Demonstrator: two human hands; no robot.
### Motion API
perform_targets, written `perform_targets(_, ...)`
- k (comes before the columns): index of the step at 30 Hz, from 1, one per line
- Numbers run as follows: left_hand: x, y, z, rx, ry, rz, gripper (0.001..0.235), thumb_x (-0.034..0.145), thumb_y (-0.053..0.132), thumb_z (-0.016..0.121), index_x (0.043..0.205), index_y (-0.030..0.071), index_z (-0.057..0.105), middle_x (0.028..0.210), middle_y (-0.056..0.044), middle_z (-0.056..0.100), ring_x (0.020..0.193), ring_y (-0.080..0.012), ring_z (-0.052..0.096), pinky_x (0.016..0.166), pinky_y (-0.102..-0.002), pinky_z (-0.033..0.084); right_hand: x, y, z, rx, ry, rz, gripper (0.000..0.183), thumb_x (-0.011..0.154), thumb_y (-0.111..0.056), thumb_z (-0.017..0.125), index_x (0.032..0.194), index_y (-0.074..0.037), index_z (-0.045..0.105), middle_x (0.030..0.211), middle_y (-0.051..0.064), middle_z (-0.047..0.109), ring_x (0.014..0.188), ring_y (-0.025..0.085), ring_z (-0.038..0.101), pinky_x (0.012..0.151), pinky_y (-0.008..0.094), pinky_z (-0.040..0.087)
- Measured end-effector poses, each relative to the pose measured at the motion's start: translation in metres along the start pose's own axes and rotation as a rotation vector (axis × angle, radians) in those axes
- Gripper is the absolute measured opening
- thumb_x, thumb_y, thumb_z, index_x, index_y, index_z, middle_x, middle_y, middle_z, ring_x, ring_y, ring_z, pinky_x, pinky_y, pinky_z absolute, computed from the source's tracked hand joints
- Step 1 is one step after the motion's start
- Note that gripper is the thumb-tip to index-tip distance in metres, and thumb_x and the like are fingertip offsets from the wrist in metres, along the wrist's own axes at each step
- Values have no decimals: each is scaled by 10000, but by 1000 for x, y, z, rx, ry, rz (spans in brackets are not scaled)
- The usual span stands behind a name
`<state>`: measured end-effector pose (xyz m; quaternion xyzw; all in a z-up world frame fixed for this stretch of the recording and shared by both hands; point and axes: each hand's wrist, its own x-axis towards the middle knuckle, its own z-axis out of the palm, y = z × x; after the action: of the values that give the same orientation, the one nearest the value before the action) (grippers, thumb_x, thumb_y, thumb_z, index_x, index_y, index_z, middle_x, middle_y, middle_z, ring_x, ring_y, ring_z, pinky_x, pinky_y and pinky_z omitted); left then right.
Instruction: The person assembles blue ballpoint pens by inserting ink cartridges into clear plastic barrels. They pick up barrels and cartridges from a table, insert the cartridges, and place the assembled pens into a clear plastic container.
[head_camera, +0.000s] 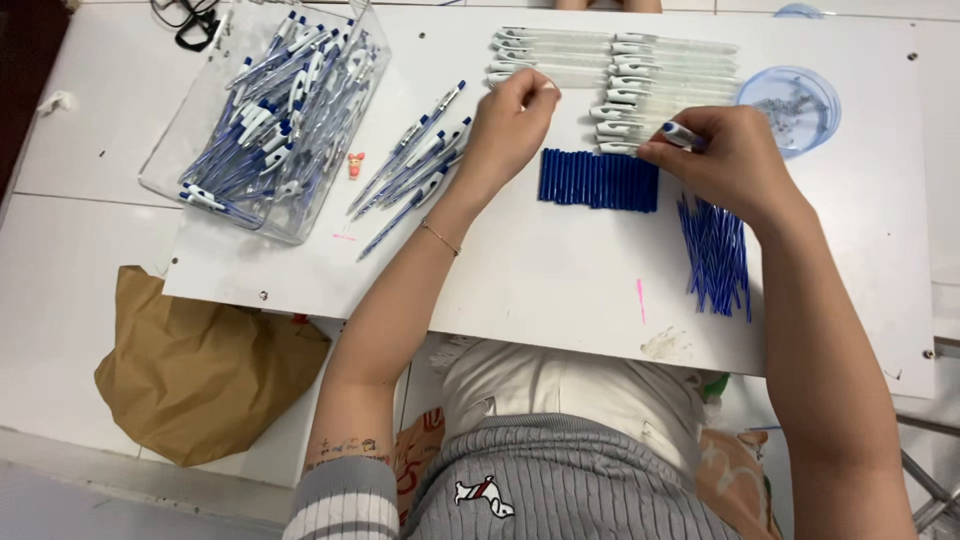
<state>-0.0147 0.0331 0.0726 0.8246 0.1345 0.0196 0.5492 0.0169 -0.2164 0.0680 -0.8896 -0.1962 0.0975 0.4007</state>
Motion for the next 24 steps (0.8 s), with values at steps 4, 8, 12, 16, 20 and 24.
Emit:
perform_targets(4,11,-17,2,57,263,484,166,945,166,483,805,124,562,646,20,555,587,-128,479,602,-333,391,7,8,5,-137,35,-130,237,1029,-262,809,914,-63,754,590,1,441,602,112,305,573,317,245)
perform_targets(8,8,-14,1,-7,184,275,168,910,219,475,782,143,553,712,59,517,693,-118,466,692,-281,399,6,8,8,-131,27,-110,306,1033,-270,819,860,-33,731,615,6,455,632,126,307,598,318,269)
perform_targets(12,5,-13,4,63,171,285,174,942,195,472,781,136,497,674,29,461,666,-144,412,655,-313,370,8,11,10,-150,61,-164,220,1014,-252,839,968,-44,790,724,29,668,626,129,446,609,325,369)
perform_targets(16,10,-19,6,77,201,339,174,937,199,483,780,127,507,664,14,476,665,-166,431,658,-337,383,10,24,7,-167,93,-241,233,1068,-230,811,903,-77,748,633,-5,517,617,101,355,614,314,326)
perform_targets(20,6,-15,4,72,169,296,174,945,201,479,784,136,492,670,30,466,664,-149,420,656,-320,377,-7,-8,-17,-233,-40,-49,261,1036,-230,754,908,-4,724,712,70,633,666,191,471,644,370,367)
perform_targets(24,4,-14,5,65,145,266,171,944,220,476,803,136,523,691,33,490,676,-138,442,665,-310,387,-15,-30,-26,-379,-259,124,335,798,-329,889,965,-83,735,752,77,628,675,222,485,655,356,367)
